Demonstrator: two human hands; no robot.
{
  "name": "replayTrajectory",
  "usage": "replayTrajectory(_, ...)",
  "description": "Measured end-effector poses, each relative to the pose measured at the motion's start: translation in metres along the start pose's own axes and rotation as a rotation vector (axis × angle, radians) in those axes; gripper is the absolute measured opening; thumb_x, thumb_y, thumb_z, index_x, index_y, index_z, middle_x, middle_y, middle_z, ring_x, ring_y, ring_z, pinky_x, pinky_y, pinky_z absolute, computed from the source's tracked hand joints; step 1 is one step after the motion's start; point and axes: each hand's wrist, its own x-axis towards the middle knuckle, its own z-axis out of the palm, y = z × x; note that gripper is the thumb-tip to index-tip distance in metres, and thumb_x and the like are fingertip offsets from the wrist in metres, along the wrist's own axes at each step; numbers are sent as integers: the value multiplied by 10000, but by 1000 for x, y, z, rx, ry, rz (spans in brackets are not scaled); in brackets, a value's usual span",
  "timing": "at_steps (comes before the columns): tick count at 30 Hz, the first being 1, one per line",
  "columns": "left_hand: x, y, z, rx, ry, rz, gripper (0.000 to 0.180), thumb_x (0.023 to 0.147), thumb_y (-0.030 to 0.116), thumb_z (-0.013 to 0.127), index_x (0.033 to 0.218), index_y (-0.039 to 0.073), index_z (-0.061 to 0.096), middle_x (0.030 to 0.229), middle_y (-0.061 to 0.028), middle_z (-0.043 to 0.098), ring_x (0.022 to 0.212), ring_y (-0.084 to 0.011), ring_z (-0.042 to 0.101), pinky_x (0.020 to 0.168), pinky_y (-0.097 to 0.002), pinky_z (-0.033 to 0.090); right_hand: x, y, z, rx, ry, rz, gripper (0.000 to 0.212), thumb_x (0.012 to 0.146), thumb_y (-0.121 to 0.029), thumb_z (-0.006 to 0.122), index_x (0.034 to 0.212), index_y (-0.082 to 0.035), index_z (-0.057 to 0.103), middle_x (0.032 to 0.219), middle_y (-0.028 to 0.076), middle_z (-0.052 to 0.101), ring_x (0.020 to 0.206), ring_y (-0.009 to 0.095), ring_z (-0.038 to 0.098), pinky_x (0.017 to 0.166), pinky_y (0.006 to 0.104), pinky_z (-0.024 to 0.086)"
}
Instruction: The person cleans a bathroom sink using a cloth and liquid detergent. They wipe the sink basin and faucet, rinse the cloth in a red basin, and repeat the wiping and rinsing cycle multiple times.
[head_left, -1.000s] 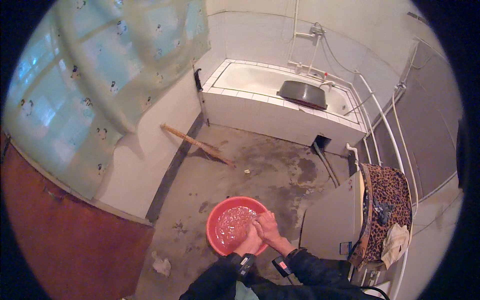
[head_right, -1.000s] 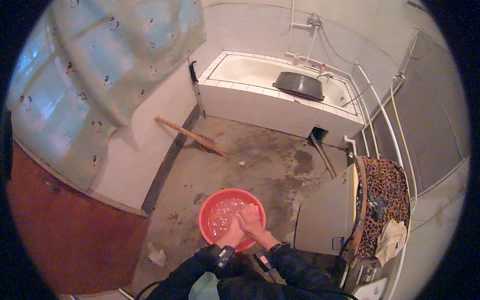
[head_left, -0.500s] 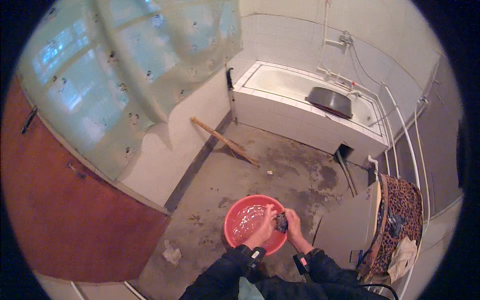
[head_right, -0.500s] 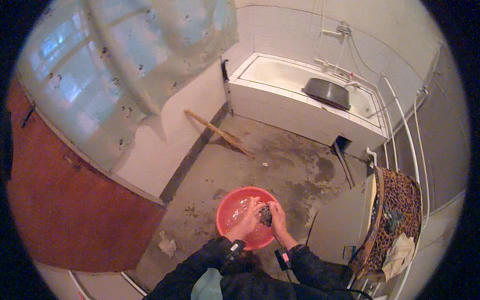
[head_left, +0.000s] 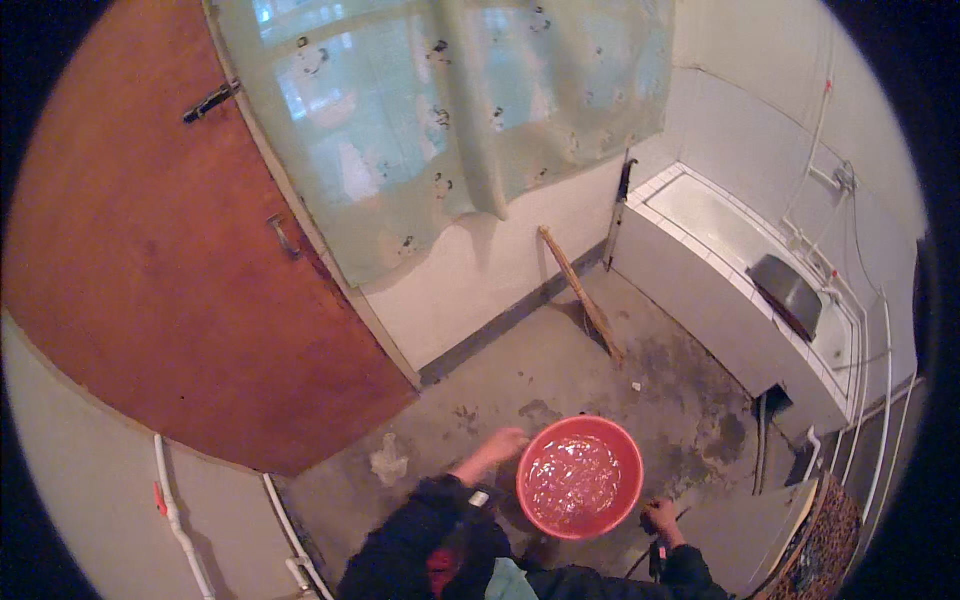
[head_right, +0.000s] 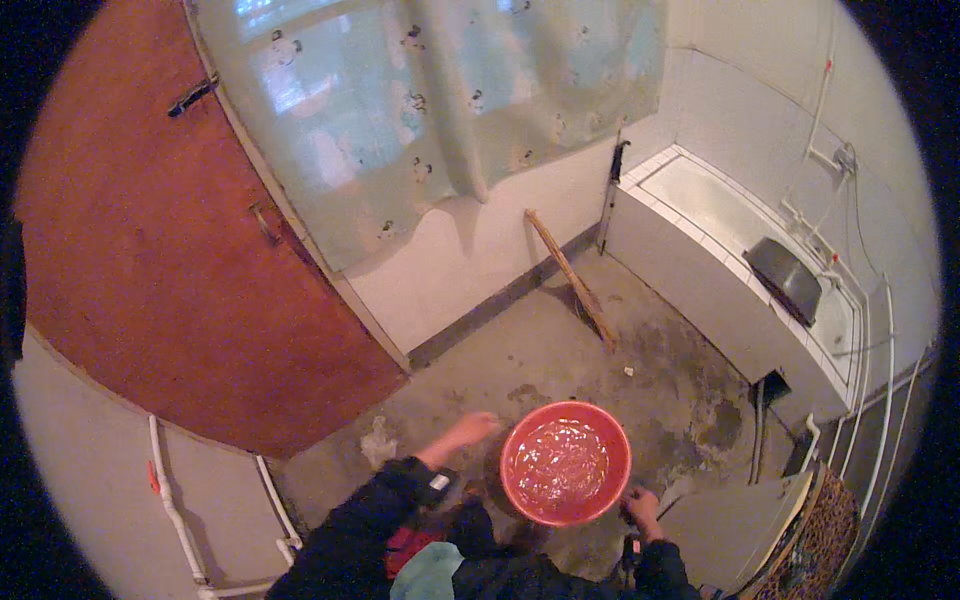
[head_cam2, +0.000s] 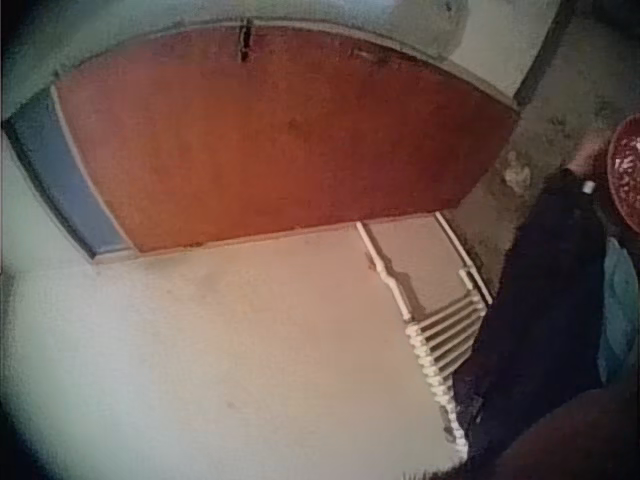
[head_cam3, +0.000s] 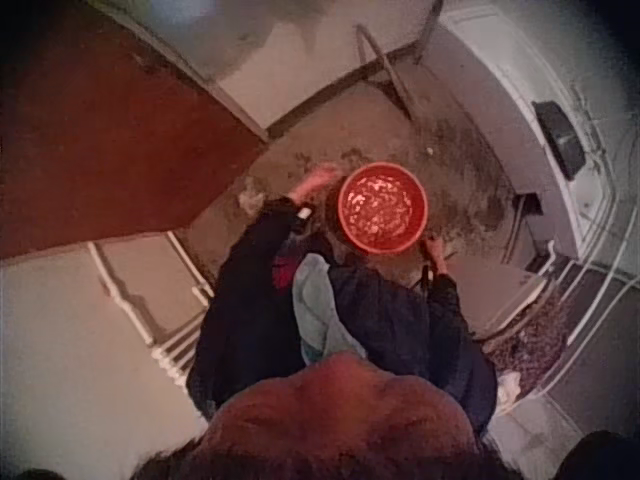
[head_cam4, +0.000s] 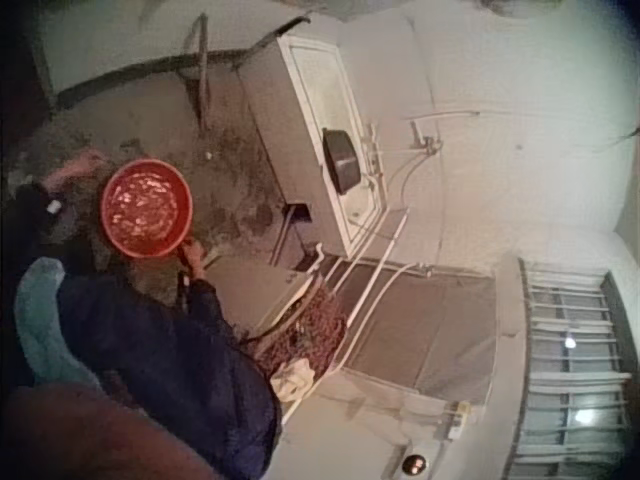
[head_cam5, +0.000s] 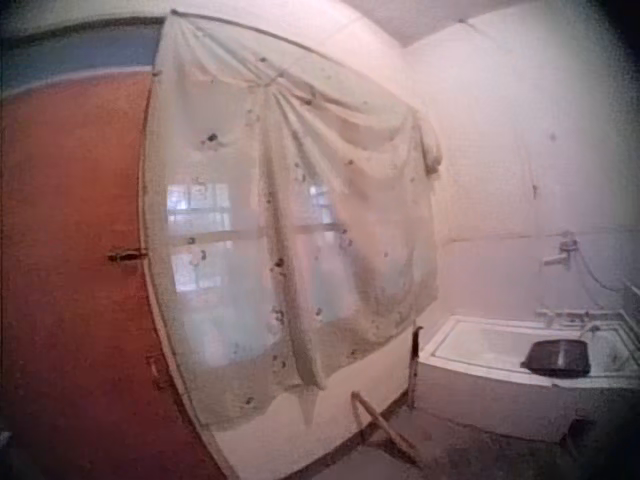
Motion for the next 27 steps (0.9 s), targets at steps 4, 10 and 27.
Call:
replayTrajectory(4, -20, -106, -176, 147, 566, -183, 217, 817, 232, 537, 870, 55, 651, 843, -146, 653, 814, -309, 618, 701, -420, 482, -5, 59, -14, -161, 54, 238, 328, 647, -275, 684, 858, -25, 678, 765, 134, 675, 634, 269, 647, 624, 373, 519)
replayTrajectory(10, -52, -89, -415, -550, 1220, 19, 284, 827, 41, 511, 1111, 45, 529, 758, -38, 573, 593, -118, 549, 485, -242, 446, -30, -8, -17, -277, -6, 206, 135, 726, -144, 654, 776, -20, 641, 668, 117, 645, 642, 194, 652, 551, 348, 508)
replayTrajectory(27, -44, -18, -499, -755, 1138, 27, 213, 831, 58, 433, 1037, 89, 477, 610, -39, 475, 423, -90, 379, 374, -234, 313, -2, -42, 42, -239, -95, 156, 254, 742, -233, 683, 901, -35, 676, 643, 109, 647, 557, 203, 625, 550, 340, 498)
